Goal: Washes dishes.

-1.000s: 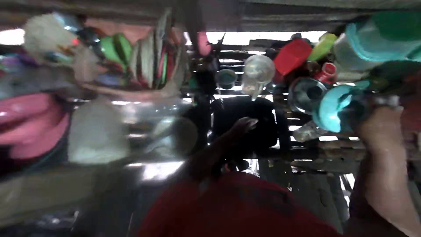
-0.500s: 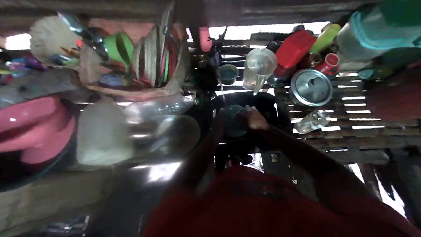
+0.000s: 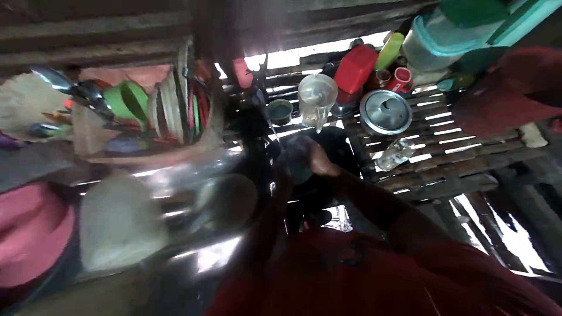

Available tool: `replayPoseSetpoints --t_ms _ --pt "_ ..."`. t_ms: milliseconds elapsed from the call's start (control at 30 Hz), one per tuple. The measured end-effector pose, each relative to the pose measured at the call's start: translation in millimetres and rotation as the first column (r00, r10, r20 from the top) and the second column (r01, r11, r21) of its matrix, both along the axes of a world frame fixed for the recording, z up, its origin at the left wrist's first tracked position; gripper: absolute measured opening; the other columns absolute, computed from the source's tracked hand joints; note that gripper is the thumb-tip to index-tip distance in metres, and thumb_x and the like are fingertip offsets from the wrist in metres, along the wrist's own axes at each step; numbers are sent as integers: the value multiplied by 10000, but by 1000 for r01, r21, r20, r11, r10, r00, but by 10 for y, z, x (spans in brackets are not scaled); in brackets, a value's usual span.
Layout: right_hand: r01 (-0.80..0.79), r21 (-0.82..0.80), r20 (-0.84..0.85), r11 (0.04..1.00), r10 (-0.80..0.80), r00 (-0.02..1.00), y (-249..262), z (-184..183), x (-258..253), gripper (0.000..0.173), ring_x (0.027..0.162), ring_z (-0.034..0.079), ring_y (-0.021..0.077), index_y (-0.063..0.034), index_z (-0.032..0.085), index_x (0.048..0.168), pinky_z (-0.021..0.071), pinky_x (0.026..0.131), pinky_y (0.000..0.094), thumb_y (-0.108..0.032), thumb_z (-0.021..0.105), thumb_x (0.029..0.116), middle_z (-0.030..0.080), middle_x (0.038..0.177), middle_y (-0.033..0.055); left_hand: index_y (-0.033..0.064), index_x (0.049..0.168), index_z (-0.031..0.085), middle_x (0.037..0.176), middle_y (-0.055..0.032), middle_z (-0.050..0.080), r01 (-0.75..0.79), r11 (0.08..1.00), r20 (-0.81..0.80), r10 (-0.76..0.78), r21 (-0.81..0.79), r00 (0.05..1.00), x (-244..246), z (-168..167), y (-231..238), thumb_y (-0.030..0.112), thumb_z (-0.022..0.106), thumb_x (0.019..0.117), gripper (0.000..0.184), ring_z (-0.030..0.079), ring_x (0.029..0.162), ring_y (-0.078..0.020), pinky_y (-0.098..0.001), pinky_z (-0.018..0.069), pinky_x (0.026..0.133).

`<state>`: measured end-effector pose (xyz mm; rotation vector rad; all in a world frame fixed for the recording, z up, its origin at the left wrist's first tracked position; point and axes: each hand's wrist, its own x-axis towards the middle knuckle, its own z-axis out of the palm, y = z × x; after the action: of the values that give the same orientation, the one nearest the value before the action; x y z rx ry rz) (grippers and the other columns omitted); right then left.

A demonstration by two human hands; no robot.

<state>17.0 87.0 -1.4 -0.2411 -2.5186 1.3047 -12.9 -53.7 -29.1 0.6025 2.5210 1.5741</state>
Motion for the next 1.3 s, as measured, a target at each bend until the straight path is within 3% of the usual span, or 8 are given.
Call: replayPoseSetpoints --t_ms 267,400,533,667,800,967,1133,1300 --pt "502 -570 328 650 -380 865 147 -15 71 459 1213 596 320 16 536 1398 478 1045 504 -315 376 1125 601 1332 242 -159 1312 547 1312 -322 581 -10 1000 -192 9 -4 981 1 45 -116 14 368 1046 365 558 1248 -363 -454 408 1103" --pt "152 9 186 988 -150 971 27 340 0 327 1159 660 323 12 636 1292 517 1038 508 -197 574 1048 681 1230 213 -112 1221 623 1160 -282 665 66 994 -115 -75 -84 990 -234 51 -122 130 429 1080 340 646 1110 -353 -501 491 1003" --pt "99 612 -253 785 76 964 -248 157 -92 290 1139 653 367 -66 717 1180 481 1052 517 -181 713 914 715 1167 164 -95 1138 647 1018 -202 681 -46 998 22 45 32 999 -174 287 -25 58 575 997 221 648 939 -234 -410 533 888" --pt "72 -189 -293 979 -126 948 -46 91 28 375 1178 651 255 132 593 1286 515 1058 388 -7 623 940 663 1253 246 -121 1239 619 1196 -291 651 -55 998 -252 59 23 966 -171 167 -163 24 447 1015 317 624 1148 -350 -504 459 1028" --pt "365 -719 79 591 -453 888 -53 192 7 373 933 632 133 -1 538 1345 555 836 341 -247 369 1120 642 1120 122 3 1395 547 1337 -182 602 -185 932 81 168 313 983 -139 -42 -177 188 325 1101 412 581 1228 -219 -423 462 1073" --pt "131 -23 165 991 -125 978 -33 473 4 381 1241 623 332 29 574 1375 475 1099 501 -144 586 1037 641 1319 238 -100 1232 631 1185 -287 660 -62 995 -181 47 -80 982 -356 -5 -189 126 449 1070 332 635 1141 -372 -512 474 1031" --pt "26 593 -172 805 95 980 -391 130 -41 393 1192 606 355 -111 688 1237 423 1107 523 -244 777 878 687 1205 153 -63 1383 512 1294 -273 604 -28 986 16 32 -164 999 -162 159 -193 125 576 1019 415 594 1198 -365 -520 485 1025" --pt "67 -230 -151 971 -104 983 -39 146 32 433 1190 643 253 71 567 1351 513 1061 408 -14 666 939 653 1281 225 -17 1356 568 1300 -184 611 -186 939 153 146 290 977 -48 106 -196 175 370 1095 379 579 1194 -220 -413 464 1045"
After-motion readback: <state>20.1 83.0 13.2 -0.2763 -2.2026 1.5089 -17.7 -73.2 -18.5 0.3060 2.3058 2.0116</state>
